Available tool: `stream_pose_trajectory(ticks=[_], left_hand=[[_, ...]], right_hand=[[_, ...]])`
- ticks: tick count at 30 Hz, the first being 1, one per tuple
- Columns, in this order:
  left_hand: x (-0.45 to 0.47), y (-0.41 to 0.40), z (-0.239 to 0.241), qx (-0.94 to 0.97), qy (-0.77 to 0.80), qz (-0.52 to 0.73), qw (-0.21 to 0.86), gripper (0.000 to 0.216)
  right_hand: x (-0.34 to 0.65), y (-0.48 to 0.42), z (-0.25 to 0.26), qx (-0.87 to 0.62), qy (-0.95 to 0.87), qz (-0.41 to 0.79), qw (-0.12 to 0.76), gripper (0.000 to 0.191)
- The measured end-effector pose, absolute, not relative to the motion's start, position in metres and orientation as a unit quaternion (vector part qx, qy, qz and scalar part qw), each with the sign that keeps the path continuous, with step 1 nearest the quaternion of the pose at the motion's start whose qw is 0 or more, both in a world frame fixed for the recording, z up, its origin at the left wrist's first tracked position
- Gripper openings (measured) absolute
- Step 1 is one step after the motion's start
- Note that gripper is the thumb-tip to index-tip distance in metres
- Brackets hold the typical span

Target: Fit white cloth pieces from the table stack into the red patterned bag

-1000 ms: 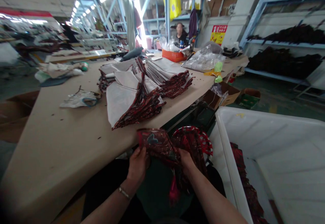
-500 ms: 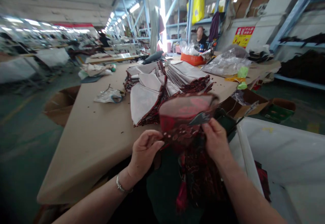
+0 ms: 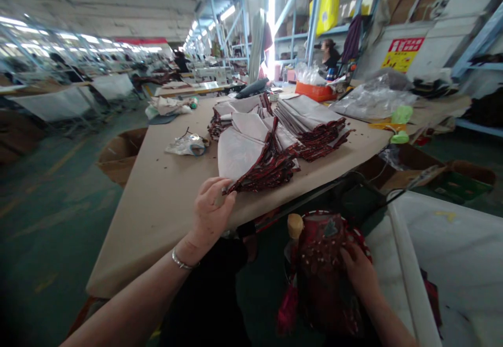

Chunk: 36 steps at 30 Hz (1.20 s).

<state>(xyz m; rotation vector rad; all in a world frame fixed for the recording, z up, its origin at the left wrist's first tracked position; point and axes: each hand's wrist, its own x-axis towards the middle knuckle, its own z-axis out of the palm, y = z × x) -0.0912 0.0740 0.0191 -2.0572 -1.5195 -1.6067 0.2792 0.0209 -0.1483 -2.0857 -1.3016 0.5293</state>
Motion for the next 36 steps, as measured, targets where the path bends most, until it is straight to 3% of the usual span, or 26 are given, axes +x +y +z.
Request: stream_pose_trajectory(ticks=[3,5,9,12,16,21,25,31,36], left_hand=[[-0.092,0.081,0.018,-0.672,-0.508,-0.538,0.033,0.014],[-0.094,0.084,0.020,-0.666,-0.509,-0.545,0.002,0.013],[-0.099,0.087,0.027,-0.650,-0.517,-0.552,-0.074,0.013],[-0.102,0.085,0.035,-0.615,-0.522,-0.583,-0.098,0.009],[-0.107,0.082,0.048,-0.630,-0.496,-0.586,-0.119,0.006],[-0.122,0.077,0.057,-0.675,-0.472,-0.552,-0.135,0.008],[-0.135,0.074,0.056,-0.657,-0.490,-0.556,-0.140,0.010],[-0.137,0.069,0.062,-0.628,-0.517,-0.564,-0.144,0.011],[-0.144,0.062,0.048,-0.630,-0.558,-0.539,-0.037,0.011]], right_hand=[[0.287,0.016,-0.183,-0.789,-0.467,0.266,0.298,0.060],[0.285,0.021,-0.167,-0.760,-0.486,0.282,0.326,0.061],[0.241,0.038,-0.059,-0.681,-0.565,0.213,0.414,0.039],[0.180,0.050,0.031,-0.482,-0.726,0.067,0.487,0.022],[0.100,0.078,0.097,-0.282,-0.867,-0.034,0.409,0.025],[0.046,0.115,0.114,-0.257,-0.942,-0.080,0.199,0.019],[0.033,0.123,0.114,-0.271,-0.949,-0.120,0.108,0.018],[0.027,0.125,0.104,-0.312,-0.928,-0.164,0.123,0.017],[0.033,0.127,0.110,-0.427,-0.868,-0.181,0.177,0.018]])
